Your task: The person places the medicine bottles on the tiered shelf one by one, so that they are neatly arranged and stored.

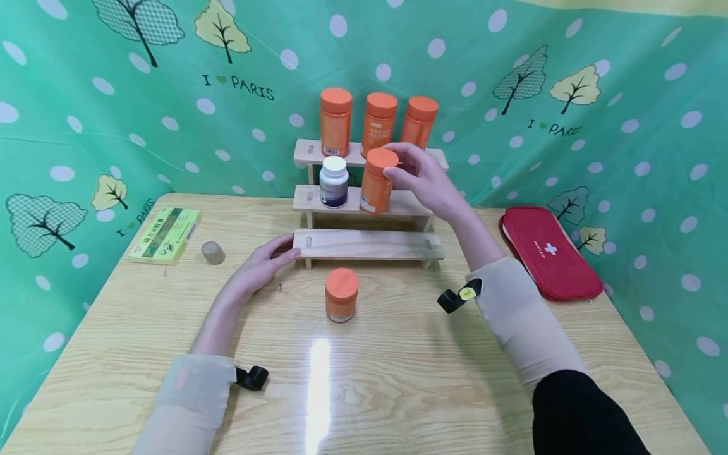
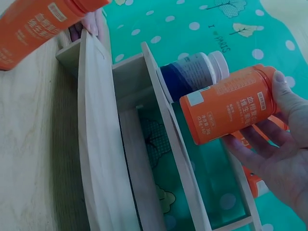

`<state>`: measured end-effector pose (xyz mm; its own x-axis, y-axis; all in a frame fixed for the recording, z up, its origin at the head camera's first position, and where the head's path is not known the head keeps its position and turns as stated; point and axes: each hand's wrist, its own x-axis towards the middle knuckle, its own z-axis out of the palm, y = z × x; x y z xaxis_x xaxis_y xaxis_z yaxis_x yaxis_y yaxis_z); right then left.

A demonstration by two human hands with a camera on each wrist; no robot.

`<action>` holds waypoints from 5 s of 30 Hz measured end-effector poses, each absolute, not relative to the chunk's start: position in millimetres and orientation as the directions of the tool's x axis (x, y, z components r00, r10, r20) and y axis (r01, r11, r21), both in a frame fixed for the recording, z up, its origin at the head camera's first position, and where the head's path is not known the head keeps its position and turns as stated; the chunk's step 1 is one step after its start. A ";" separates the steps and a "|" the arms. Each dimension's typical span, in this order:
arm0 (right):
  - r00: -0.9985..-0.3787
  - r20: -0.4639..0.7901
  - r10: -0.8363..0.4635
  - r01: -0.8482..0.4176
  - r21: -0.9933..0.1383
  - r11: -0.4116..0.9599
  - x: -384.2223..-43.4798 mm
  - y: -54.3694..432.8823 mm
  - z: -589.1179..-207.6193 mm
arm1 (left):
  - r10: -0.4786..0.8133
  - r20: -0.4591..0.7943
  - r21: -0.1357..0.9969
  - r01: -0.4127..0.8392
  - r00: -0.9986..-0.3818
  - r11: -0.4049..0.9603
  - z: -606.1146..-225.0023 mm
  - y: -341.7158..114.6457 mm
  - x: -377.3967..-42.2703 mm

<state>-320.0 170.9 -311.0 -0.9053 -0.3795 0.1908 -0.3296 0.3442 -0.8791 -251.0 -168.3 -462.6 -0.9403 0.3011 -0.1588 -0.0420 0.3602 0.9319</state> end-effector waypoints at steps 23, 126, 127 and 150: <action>-0.925 0.139 -0.353 -0.270 -0.895 0.355 -338.3 166.6 -320.2 | 0.297 -0.164 0.933 -0.051 -0.941 0.355 -463.8 -168.7 -251.3; -0.624 -0.055 -0.780 -0.271 -0.920 0.283 -227.1 137.9 -413.2 | 0.299 -0.166 0.930 -0.049 -0.940 0.364 -459.8 -168.1 -250.0; -0.628 -0.055 -0.776 -0.270 -0.920 0.283 -226.9 137.5 -413.7 | 0.299 -0.166 0.930 -0.049 -0.940 0.364 -459.8 -168.2 -249.9; -0.786 0.041 -0.617 -0.298 -0.900 0.319 -225.6 155.8 -400.5 | 0.305 -0.145 0.943 -0.038 -0.941 0.329 -462.5 -162.1 -251.3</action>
